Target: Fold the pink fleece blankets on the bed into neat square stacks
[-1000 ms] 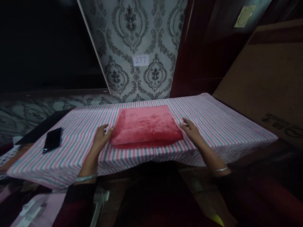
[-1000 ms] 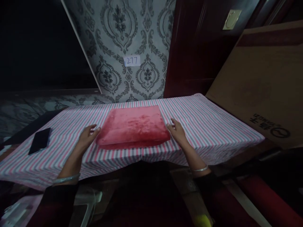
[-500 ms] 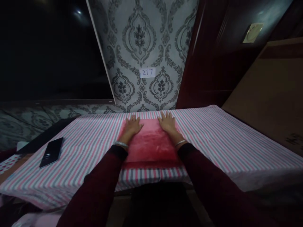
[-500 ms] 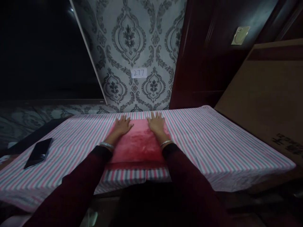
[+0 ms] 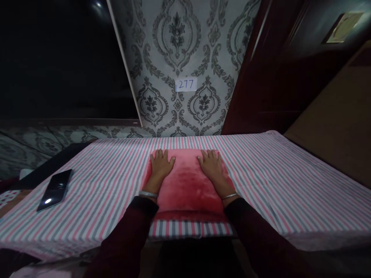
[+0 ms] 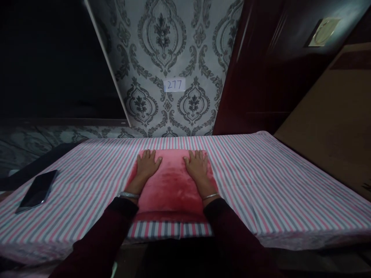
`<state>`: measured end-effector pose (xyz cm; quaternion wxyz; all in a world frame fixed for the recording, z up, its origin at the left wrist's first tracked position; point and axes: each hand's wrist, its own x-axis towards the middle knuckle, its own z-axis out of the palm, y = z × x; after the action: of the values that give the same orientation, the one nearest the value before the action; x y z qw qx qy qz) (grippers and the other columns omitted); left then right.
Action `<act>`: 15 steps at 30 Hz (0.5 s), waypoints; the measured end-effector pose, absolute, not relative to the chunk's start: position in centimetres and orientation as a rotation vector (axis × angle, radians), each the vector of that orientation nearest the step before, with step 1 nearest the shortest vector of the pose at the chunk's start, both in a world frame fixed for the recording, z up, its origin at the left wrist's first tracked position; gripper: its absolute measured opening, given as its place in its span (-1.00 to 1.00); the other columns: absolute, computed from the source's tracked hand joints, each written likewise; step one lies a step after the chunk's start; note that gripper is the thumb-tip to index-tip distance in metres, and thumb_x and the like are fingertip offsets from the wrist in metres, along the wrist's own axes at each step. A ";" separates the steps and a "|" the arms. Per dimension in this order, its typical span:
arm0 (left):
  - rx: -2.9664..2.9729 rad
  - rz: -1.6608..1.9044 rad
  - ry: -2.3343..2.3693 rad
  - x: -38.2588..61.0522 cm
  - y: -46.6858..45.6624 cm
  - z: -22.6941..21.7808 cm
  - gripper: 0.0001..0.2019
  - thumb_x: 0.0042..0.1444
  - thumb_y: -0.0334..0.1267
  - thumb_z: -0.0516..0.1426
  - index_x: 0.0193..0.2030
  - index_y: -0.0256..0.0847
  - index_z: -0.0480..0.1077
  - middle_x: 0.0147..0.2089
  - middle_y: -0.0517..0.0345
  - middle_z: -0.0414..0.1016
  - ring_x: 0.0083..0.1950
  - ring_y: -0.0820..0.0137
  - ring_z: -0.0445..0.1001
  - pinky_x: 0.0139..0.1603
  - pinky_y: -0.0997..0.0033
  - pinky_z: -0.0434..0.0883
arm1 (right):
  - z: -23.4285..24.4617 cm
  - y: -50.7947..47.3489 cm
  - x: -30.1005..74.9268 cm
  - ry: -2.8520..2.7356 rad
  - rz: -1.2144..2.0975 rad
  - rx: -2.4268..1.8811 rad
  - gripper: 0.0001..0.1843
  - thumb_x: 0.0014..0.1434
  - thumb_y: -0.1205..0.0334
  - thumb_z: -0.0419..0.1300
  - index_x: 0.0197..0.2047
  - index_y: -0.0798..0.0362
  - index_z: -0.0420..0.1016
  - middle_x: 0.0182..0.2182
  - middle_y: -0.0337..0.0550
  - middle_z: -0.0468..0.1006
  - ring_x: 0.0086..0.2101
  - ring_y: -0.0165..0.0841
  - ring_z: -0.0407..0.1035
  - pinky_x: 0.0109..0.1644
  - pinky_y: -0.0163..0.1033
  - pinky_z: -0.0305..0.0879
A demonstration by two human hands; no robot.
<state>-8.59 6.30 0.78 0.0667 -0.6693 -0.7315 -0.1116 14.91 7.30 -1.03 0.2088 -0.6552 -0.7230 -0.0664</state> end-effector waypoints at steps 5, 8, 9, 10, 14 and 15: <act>-1.881 -0.320 -2.445 -8.7 5.6 1.7 -0.27 0.39 0.10 -0.16 0.52 -0.36 0.09 0.56 -0.36 0.03 0.59 -0.07 -0.05 0.47 -0.33 0.05 | -0.6 6.6 14.6 -1.998 -0.176 -1.827 -0.42 0.48 0.04 -0.10 0.39 0.13 0.36 0.34 0.21 0.37 0.36 0.07 0.12 0.44 0.25 -0.12; -1.844 -0.306 -2.608 -9.3 4.7 2.6 -0.24 0.38 0.12 -0.16 0.55 -0.36 0.01 0.58 -0.37 -0.03 0.58 -0.10 0.00 0.44 -0.27 0.15 | 0.1 6.3 14.8 -2.034 -0.131 -1.863 -0.39 0.48 0.05 -0.12 0.45 0.14 0.27 0.40 0.21 0.28 0.40 0.05 0.05 0.46 0.24 -0.17; -1.831 -0.297 -2.637 -9.6 4.3 2.9 -0.24 0.38 0.12 -0.16 0.56 -0.36 -0.01 0.58 -0.39 -0.02 0.56 -0.12 0.05 0.43 -0.25 0.17 | 0.5 6.2 15.0 -2.063 -0.090 -1.881 -0.38 0.48 0.05 -0.13 0.48 0.13 0.23 0.42 0.20 0.24 0.42 0.03 0.02 0.47 0.24 -0.18; -1.822 -0.281 -2.653 -10.0 3.9 3.2 -0.24 0.38 0.11 -0.15 0.56 -0.37 -0.01 0.56 -0.41 0.01 0.54 -0.13 0.10 0.42 -0.24 0.19 | 1.0 6.2 15.2 -2.101 -0.034 -1.899 -0.37 0.49 0.06 -0.14 0.50 0.12 0.18 0.44 0.17 0.20 0.44 0.00 -0.01 0.48 0.23 -0.19; -1.802 -0.192 -2.612 -10.7 2.3 5.0 -0.24 0.37 0.08 -0.08 0.53 -0.45 0.04 0.53 -0.46 0.07 0.53 -0.16 0.10 0.45 -0.25 0.12 | 3.8 5.4 15.7 -2.185 0.222 -1.964 -0.34 0.51 0.04 -0.24 0.57 0.04 -0.01 0.51 0.09 0.06 0.48 -0.07 -0.11 0.47 0.25 -0.12; -1.833 -0.180 -2.561 -10.3 1.9 5.4 -0.25 0.37 0.07 -0.08 0.51 -0.48 0.06 0.54 -0.46 0.05 0.56 -0.14 0.04 0.48 -0.25 0.07 | 4.4 5.0 15.6 -2.190 0.244 -1.955 -0.34 0.51 0.03 -0.26 0.58 0.00 -0.03 0.52 0.07 0.03 0.48 -0.07 -0.13 0.46 0.28 -0.10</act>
<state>-10.34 1.93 5.43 -0.0063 -0.5811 -0.8118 -0.0571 15.61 4.99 4.43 0.0980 -0.6605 -0.7399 0.0823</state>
